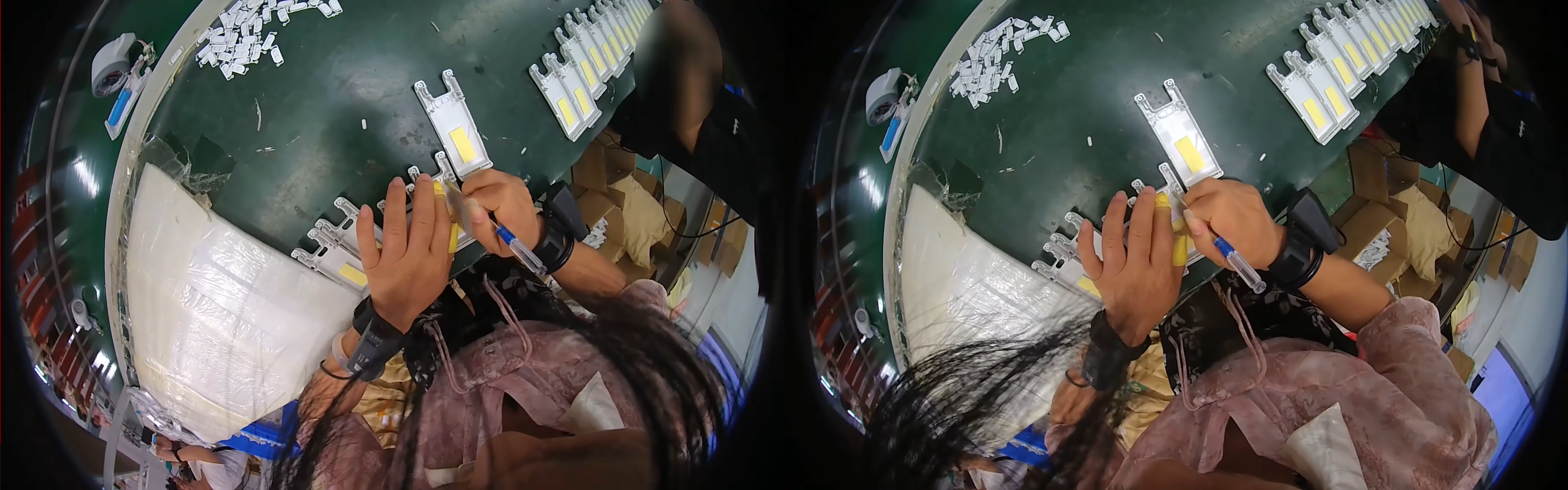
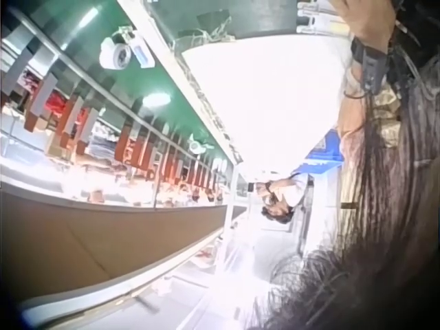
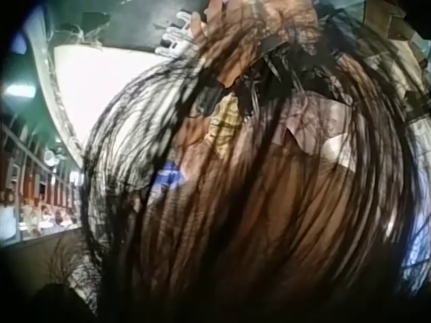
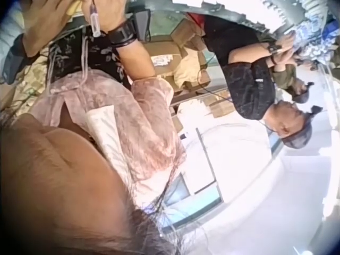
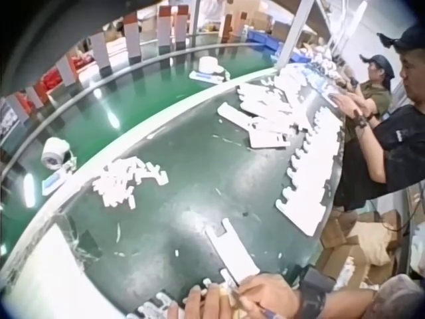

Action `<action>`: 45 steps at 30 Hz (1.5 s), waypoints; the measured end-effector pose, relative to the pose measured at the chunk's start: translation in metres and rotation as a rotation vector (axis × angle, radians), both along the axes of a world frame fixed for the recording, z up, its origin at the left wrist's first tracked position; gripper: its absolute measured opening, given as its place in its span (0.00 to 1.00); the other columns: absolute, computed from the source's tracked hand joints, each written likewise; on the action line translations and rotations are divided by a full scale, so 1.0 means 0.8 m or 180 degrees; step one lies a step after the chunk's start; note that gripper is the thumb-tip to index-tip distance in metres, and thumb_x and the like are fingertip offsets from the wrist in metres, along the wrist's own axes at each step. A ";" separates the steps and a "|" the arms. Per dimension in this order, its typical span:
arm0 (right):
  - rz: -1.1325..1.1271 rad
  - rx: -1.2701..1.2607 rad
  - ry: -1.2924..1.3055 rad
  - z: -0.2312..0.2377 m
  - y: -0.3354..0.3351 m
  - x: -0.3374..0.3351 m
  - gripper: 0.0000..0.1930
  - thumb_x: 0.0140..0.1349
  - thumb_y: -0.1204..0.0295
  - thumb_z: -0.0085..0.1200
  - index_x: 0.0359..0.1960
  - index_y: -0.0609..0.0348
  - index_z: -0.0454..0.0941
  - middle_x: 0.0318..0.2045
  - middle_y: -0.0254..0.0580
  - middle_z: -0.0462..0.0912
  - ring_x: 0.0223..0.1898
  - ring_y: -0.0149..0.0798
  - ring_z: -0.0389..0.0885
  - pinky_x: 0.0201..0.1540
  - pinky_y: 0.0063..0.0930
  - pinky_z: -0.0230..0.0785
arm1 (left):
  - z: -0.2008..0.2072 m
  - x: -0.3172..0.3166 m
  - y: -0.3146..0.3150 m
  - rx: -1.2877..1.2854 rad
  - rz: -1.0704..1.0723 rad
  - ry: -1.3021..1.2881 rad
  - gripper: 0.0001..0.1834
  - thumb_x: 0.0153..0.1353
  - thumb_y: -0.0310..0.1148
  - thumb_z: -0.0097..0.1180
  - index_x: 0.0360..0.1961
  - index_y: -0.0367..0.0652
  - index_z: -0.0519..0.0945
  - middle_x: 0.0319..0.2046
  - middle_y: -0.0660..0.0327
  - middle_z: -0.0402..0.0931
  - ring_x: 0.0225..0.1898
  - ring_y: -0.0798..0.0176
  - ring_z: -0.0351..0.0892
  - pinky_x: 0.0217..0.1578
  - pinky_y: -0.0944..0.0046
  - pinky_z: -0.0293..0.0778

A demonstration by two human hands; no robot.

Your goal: The person picks up a small white component and places it onto a white plastic housing, then uses a blue pen to press it into place before setting the assembly aside.

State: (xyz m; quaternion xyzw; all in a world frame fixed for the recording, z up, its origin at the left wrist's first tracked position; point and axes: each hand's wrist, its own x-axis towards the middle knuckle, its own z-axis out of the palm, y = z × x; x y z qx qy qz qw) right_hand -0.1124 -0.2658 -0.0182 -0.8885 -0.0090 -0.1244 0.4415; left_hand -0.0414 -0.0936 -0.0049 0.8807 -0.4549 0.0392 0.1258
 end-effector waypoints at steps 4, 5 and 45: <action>-0.0124 -0.0034 -0.0142 -0.002 0.003 -0.002 0.05 0.61 0.78 0.55 0.36 0.58 0.73 0.32 0.46 0.79 0.28 0.51 0.79 0.32 0.39 0.72 | 0.000 0.000 0.000 0.0022 -0.0011 -0.0024 0.12 0.63 0.40 0.55 0.44 0.51 0.84 0.55 0.66 0.78 0.62 0.55 0.72 0.67 0.43 0.54; -0.0125 -0.0035 -0.0145 -0.001 0.003 -0.002 0.05 0.61 0.78 0.55 0.36 0.58 0.73 0.32 0.46 0.79 0.28 0.51 0.79 0.32 0.39 0.72 | 0.001 0.000 0.000 0.0021 -0.0011 -0.0027 0.12 0.63 0.40 0.55 0.44 0.51 0.84 0.55 0.66 0.78 0.62 0.55 0.72 0.67 0.43 0.54; -0.0081 0.0010 -0.0142 -0.002 0.001 0.000 0.05 0.61 0.78 0.57 0.36 0.57 0.74 0.34 0.45 0.79 0.29 0.51 0.79 0.32 0.39 0.72 | 0.002 0.000 0.003 0.0126 -0.0118 0.0048 0.19 0.62 0.41 0.52 0.51 0.48 0.84 0.60 0.63 0.75 0.65 0.54 0.69 0.67 0.41 0.50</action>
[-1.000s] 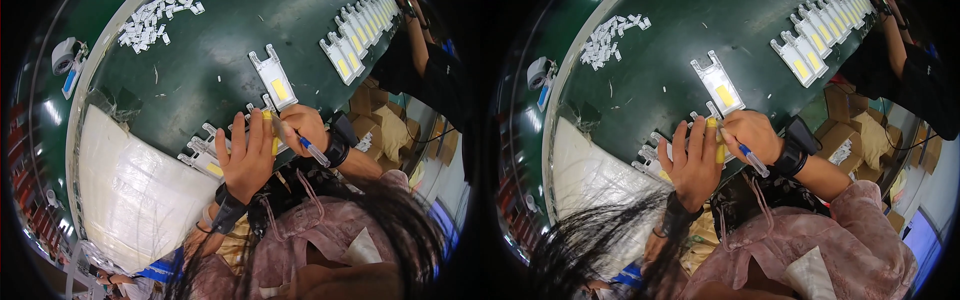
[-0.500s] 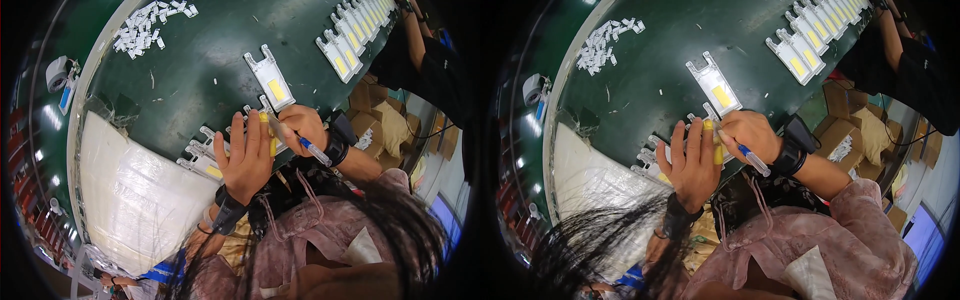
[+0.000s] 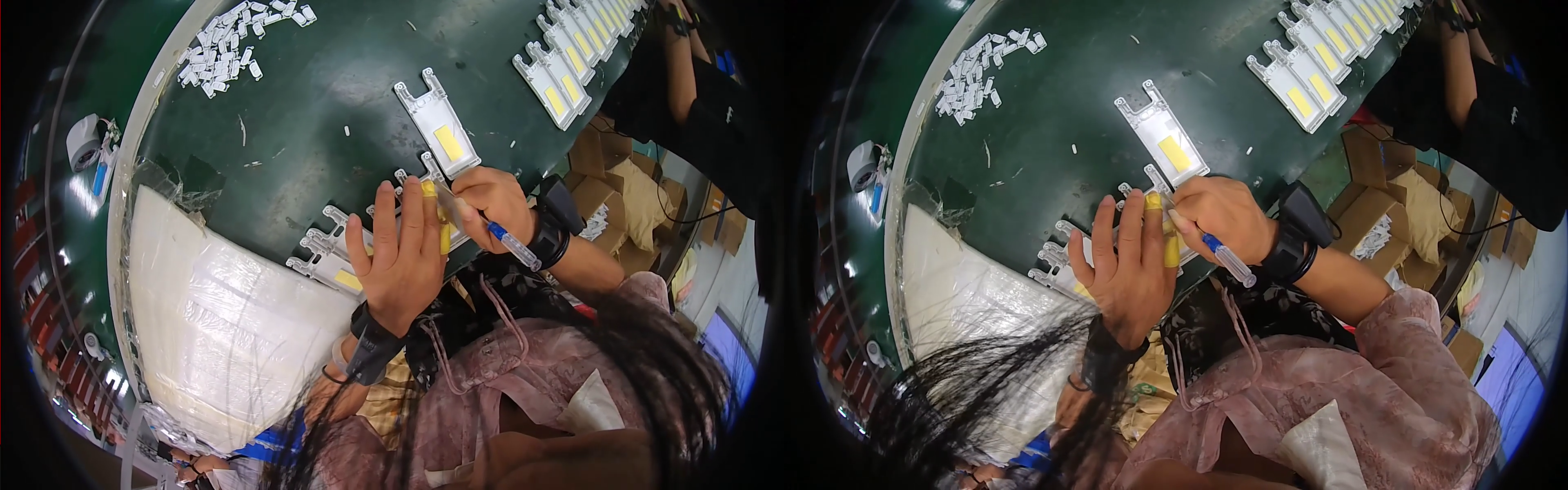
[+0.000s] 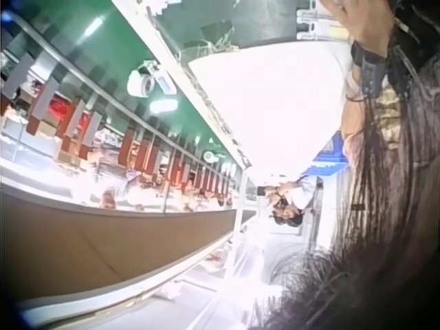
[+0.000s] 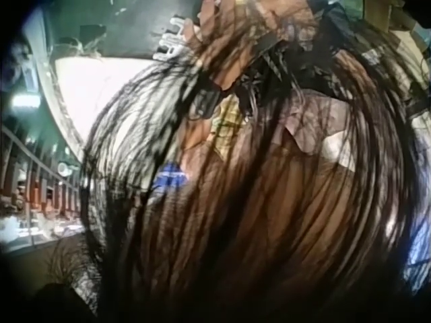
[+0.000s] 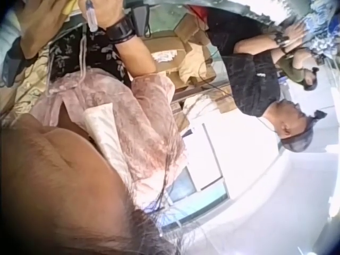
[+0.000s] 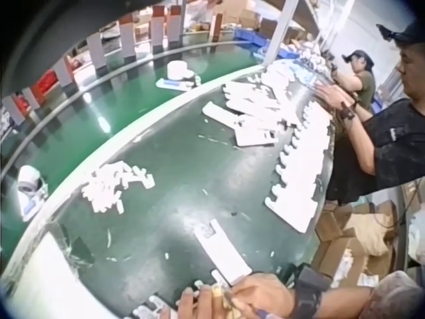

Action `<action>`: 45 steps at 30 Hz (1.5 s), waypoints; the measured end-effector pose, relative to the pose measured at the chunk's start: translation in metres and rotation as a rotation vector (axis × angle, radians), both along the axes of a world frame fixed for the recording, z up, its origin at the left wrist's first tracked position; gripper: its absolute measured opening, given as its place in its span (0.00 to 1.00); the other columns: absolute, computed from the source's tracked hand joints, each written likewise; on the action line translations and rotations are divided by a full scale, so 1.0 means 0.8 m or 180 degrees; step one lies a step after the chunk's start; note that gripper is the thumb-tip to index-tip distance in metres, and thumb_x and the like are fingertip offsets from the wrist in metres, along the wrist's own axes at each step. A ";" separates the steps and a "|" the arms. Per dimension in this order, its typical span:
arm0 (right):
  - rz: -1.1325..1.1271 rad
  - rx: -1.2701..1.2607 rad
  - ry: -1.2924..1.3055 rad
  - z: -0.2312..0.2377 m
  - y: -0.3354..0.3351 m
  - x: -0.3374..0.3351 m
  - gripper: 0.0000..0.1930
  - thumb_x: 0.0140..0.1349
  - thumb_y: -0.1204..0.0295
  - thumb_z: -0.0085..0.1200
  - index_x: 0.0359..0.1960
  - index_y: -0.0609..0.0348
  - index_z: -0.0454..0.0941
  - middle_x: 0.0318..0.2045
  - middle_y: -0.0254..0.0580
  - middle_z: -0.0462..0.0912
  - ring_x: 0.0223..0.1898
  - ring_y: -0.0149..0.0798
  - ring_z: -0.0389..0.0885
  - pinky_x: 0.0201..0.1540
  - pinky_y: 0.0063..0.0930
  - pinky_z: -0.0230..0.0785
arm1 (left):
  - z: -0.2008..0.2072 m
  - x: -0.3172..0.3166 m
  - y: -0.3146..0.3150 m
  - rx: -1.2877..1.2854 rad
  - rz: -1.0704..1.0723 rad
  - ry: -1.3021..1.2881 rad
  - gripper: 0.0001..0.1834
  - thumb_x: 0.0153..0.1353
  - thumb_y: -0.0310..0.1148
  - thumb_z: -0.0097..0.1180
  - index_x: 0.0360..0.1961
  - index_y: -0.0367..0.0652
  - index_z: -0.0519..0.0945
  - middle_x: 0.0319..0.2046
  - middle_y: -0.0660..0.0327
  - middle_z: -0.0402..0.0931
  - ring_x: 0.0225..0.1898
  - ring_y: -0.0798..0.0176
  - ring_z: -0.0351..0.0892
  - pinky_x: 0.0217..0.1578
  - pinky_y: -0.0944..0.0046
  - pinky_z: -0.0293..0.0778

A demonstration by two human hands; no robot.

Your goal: The person picks up a small white component and places it onto a white plastic housing, then uses a blue pen to press it into place before setting the assembly aside.

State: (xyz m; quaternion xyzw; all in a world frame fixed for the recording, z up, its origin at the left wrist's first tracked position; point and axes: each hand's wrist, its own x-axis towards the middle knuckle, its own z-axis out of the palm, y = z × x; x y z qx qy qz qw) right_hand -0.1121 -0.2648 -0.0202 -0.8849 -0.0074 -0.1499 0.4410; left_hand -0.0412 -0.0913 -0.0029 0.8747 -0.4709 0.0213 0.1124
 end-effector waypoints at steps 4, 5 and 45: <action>-0.0092 -0.0114 0.0235 0.003 0.001 0.001 0.08 0.64 0.74 0.50 0.27 0.61 0.77 0.30 0.49 0.81 0.29 0.52 0.80 0.33 0.39 0.74 | 0.001 -0.001 0.001 0.0042 -0.0042 0.0044 0.19 0.62 0.40 0.52 0.51 0.48 0.83 0.61 0.63 0.75 0.66 0.54 0.69 0.67 0.41 0.49; -0.0101 -0.0115 0.0231 0.003 0.002 0.001 0.08 0.64 0.74 0.50 0.27 0.61 0.77 0.30 0.49 0.81 0.29 0.52 0.80 0.33 0.39 0.74 | 0.001 -0.001 0.002 0.0041 -0.0051 0.0039 0.19 0.62 0.40 0.52 0.51 0.48 0.83 0.61 0.63 0.75 0.66 0.54 0.69 0.67 0.41 0.49; 0.0271 0.0728 0.0412 0.000 -0.001 0.008 0.05 0.66 0.74 0.53 0.31 0.60 0.76 0.34 0.47 0.81 0.31 0.53 0.79 0.33 0.38 0.71 | -0.003 0.009 0.019 0.0083 -0.0227 0.0606 0.19 0.61 0.41 0.60 0.54 0.54 0.80 0.70 0.61 0.62 0.71 0.52 0.57 0.67 0.37 0.43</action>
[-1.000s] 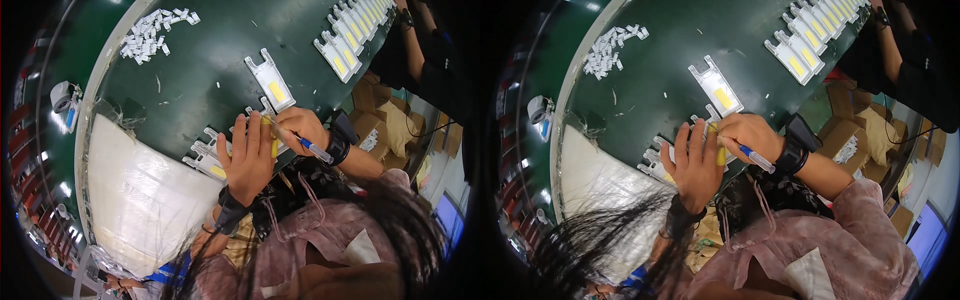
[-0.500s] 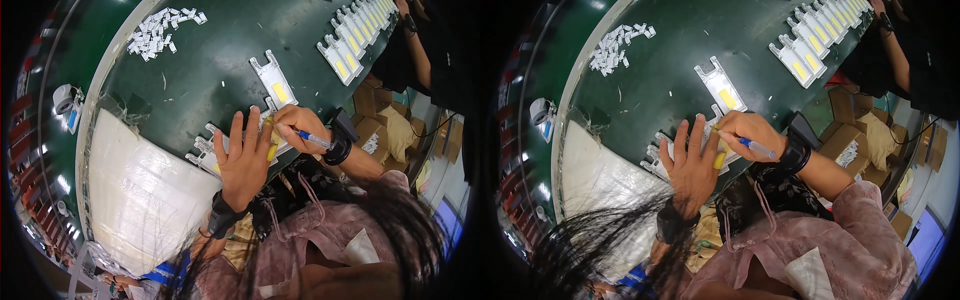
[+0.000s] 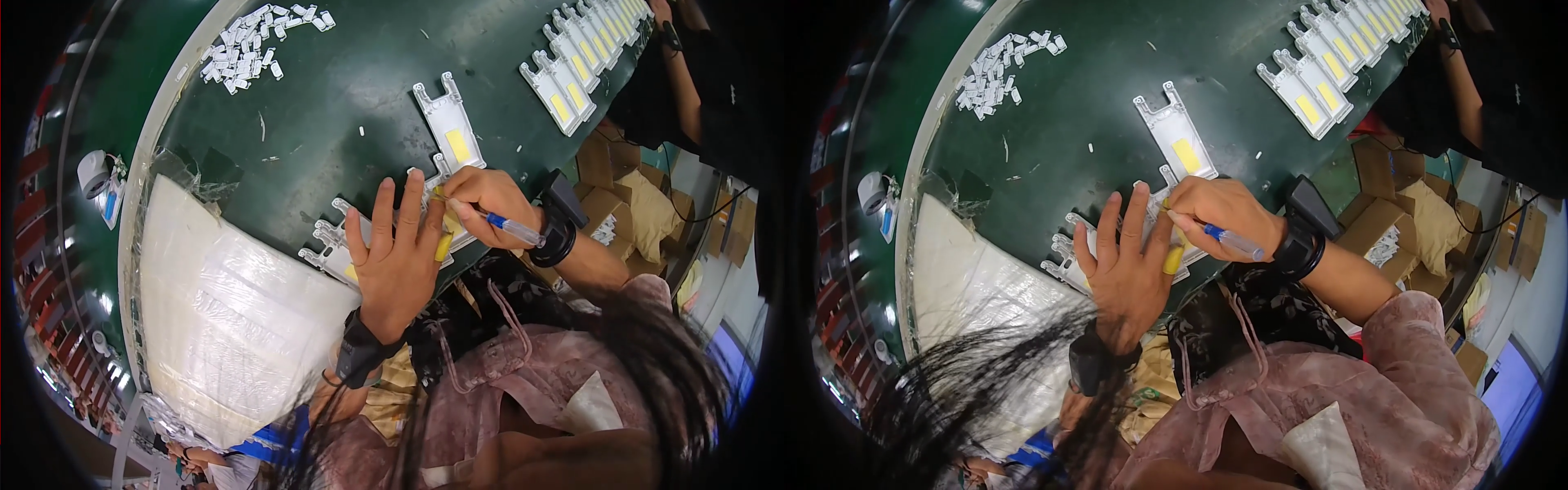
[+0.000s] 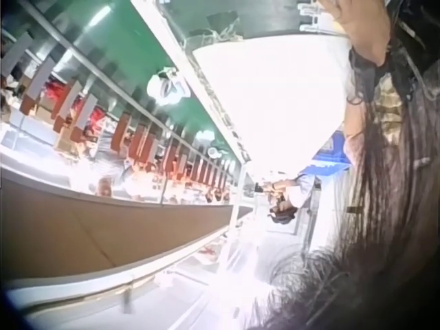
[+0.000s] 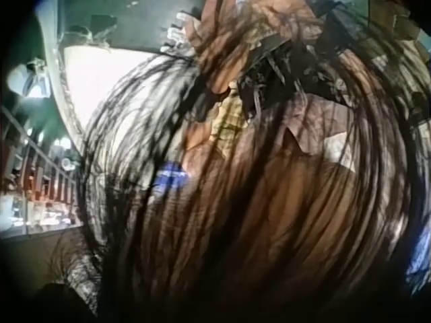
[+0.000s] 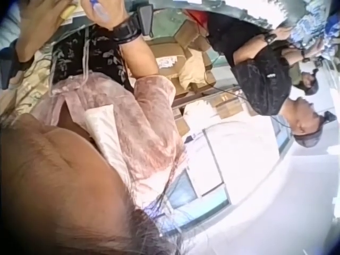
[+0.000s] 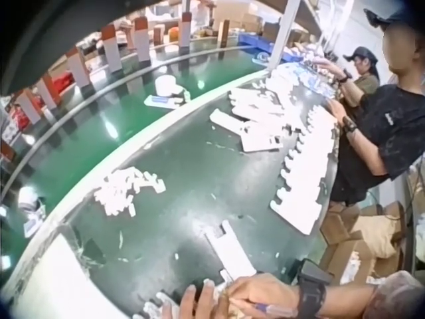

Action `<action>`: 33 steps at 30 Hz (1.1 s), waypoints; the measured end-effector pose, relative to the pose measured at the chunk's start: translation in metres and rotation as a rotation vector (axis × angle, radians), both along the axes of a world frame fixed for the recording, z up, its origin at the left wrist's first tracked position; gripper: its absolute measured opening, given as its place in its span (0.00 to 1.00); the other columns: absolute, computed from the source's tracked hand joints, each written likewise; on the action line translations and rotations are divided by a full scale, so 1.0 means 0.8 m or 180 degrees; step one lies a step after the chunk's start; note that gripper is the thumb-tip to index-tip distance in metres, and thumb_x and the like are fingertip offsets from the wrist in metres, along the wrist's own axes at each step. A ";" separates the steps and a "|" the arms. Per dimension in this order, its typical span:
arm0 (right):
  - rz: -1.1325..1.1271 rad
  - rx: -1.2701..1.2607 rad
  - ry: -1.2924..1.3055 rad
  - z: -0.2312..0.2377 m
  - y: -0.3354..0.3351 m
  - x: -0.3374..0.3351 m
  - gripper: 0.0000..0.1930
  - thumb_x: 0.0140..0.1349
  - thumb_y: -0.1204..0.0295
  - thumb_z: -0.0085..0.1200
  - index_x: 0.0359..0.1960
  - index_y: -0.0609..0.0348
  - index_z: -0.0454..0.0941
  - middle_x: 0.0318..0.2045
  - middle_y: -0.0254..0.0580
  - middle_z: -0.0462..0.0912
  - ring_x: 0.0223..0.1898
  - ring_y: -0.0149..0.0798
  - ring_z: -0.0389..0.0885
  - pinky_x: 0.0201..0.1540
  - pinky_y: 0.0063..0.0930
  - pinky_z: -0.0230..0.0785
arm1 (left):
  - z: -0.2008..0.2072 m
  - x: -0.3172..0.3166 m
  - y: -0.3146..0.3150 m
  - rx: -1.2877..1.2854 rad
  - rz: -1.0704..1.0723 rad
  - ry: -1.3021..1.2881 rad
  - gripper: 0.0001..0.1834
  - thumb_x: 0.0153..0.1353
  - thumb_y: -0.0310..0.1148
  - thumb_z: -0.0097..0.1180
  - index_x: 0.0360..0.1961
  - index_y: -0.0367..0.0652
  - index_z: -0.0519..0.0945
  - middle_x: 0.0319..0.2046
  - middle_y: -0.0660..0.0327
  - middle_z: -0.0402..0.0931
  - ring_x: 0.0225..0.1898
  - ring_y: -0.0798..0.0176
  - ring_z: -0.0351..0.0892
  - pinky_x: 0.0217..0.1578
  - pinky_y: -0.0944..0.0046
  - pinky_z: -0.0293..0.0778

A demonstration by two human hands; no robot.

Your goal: The person picks up a small white component and places it onto a white plastic housing, then uses a blue pen to press it into place before setting the assembly aside.

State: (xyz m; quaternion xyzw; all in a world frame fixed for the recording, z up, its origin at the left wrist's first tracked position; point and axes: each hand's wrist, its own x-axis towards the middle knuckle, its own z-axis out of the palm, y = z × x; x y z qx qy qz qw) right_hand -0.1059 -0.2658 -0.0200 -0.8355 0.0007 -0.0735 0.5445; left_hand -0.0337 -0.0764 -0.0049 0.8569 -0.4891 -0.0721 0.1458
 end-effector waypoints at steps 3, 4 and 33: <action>0.0018 -0.0192 -0.0231 -0.005 0.002 0.002 0.02 0.66 0.75 0.53 0.35 0.59 0.74 0.34 0.46 0.80 0.31 0.52 0.80 0.33 0.37 0.72 | -0.001 0.001 0.000 -0.0003 0.0020 -0.0068 0.19 0.61 0.40 0.60 0.54 0.54 0.80 0.70 0.61 0.63 0.70 0.52 0.57 0.67 0.37 0.44; 0.0010 -0.0205 -0.0228 -0.007 0.002 0.002 0.02 0.66 0.75 0.53 0.36 0.58 0.74 0.34 0.46 0.80 0.31 0.51 0.79 0.33 0.37 0.71 | 0.000 0.003 0.000 0.0028 0.0004 0.0000 0.19 0.61 0.40 0.60 0.54 0.54 0.80 0.70 0.61 0.63 0.70 0.52 0.57 0.67 0.38 0.44; -0.0077 0.0165 -0.0457 0.008 -0.005 0.001 0.02 0.63 0.78 0.52 0.36 0.62 0.73 0.32 0.50 0.80 0.30 0.52 0.80 0.34 0.38 0.72 | -0.001 0.224 -0.054 -0.0884 0.1532 -0.0674 0.11 0.56 0.27 0.63 0.41 0.47 0.87 0.35 0.60 0.83 0.39 0.52 0.78 0.42 0.55 0.73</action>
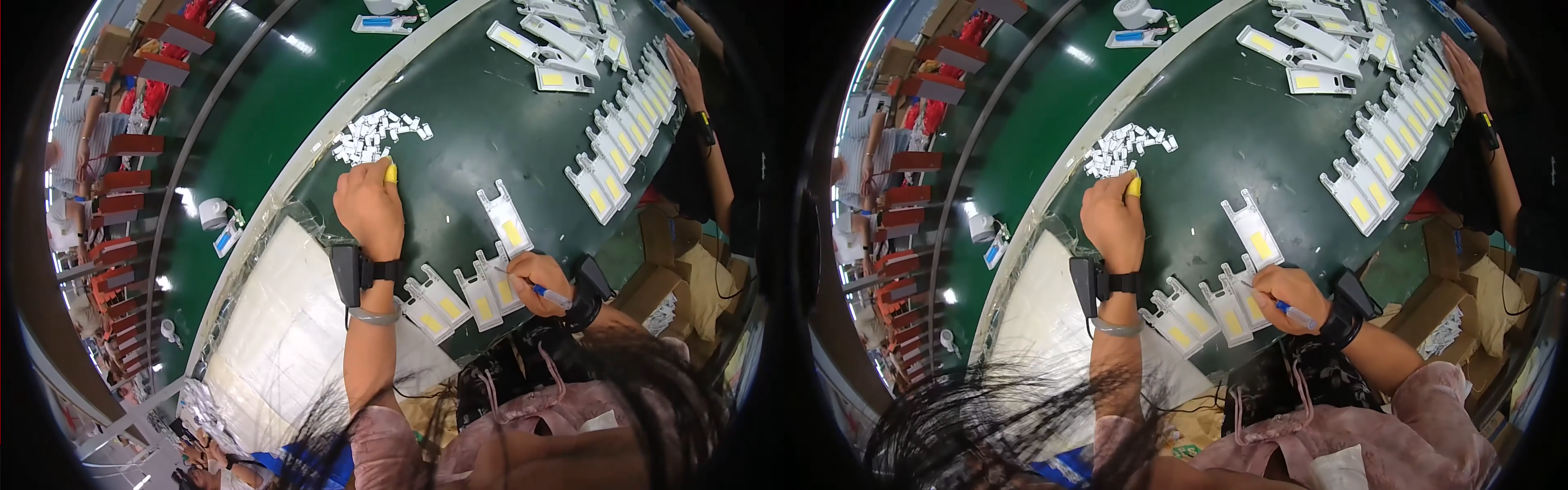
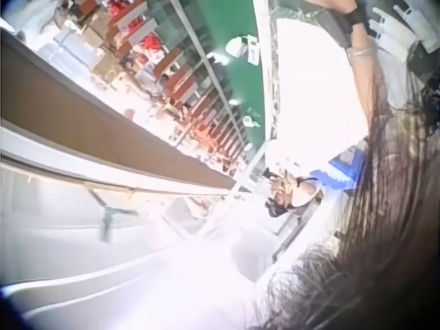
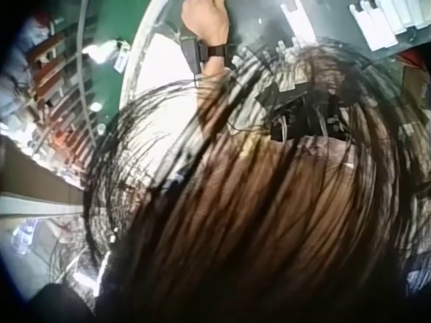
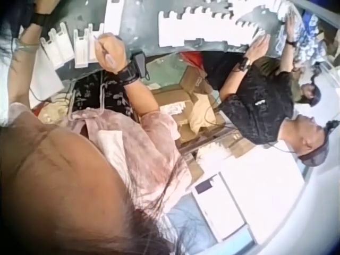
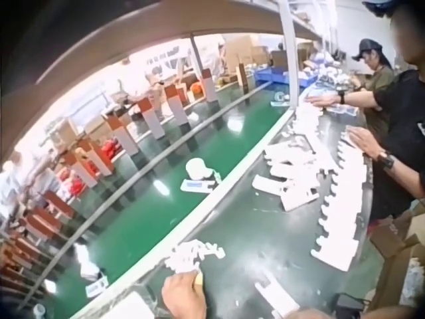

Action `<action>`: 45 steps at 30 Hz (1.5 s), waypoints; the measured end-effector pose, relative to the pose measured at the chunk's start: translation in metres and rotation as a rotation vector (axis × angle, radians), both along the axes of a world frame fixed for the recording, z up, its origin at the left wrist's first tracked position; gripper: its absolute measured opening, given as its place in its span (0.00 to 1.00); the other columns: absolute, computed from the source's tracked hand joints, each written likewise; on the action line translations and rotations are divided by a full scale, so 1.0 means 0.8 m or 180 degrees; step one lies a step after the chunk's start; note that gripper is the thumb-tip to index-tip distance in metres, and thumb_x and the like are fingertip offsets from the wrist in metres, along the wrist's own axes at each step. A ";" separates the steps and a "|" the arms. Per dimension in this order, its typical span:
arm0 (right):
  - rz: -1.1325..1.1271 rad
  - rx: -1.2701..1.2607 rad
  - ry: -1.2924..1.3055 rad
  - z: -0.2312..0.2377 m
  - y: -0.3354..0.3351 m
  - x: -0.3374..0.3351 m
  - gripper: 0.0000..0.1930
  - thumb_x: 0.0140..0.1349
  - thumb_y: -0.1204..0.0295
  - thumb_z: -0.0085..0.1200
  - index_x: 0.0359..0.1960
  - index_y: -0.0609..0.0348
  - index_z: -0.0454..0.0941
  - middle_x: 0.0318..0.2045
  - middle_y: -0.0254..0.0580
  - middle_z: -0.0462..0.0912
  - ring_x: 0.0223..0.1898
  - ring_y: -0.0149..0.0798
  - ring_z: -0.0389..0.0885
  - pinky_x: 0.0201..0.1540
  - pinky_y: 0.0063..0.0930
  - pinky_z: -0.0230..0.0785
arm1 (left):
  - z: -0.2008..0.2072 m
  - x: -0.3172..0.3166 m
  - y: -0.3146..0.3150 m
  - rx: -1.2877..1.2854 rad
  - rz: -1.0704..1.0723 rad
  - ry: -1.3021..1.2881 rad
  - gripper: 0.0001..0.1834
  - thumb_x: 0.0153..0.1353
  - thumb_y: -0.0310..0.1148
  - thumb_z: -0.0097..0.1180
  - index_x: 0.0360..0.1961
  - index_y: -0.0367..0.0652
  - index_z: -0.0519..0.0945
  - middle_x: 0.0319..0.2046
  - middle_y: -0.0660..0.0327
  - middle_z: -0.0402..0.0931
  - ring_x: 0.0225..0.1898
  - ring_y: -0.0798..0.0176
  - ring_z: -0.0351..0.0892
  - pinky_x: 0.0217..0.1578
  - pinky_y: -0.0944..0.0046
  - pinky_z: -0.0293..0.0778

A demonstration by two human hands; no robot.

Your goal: The person picks up a small white component and places it onto a white plastic housing, then uses a blue pen to press it into place before setting the assembly aside.

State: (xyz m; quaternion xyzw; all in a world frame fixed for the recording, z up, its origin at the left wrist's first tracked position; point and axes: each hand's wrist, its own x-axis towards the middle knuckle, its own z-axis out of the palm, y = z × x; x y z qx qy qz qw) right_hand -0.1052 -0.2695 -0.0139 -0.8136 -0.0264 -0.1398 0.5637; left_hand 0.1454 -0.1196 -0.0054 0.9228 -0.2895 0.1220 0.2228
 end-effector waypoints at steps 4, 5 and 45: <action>0.0038 -0.0053 -0.0041 -0.004 -0.004 0.000 0.02 0.62 0.79 0.53 0.35 0.61 0.73 0.32 0.49 0.81 0.29 0.51 0.80 0.33 0.38 0.72 | 0.008 -0.004 0.005 0.0049 0.0012 0.0321 0.12 0.56 0.25 0.62 0.41 0.46 0.87 0.36 0.58 0.83 0.39 0.52 0.78 0.43 0.55 0.73; 0.0021 -0.0044 -0.0025 -0.006 -0.004 -0.001 0.02 0.62 0.79 0.53 0.35 0.61 0.73 0.32 0.49 0.81 0.29 0.51 0.80 0.33 0.38 0.72 | 0.010 -0.006 0.006 -0.0136 0.0095 0.0732 0.12 0.55 0.24 0.62 0.41 0.46 0.87 0.36 0.58 0.83 0.40 0.52 0.79 0.43 0.56 0.73; 0.0067 -0.0398 -0.0508 0.000 0.001 -0.015 0.07 0.56 0.81 0.59 0.36 0.60 0.79 0.36 0.46 0.82 0.33 0.49 0.82 0.35 0.39 0.73 | 0.032 -0.201 0.063 0.0278 -0.0909 0.0434 0.12 0.47 0.29 0.67 0.35 0.52 0.83 0.52 0.69 0.76 0.60 0.56 0.69 0.67 0.43 0.48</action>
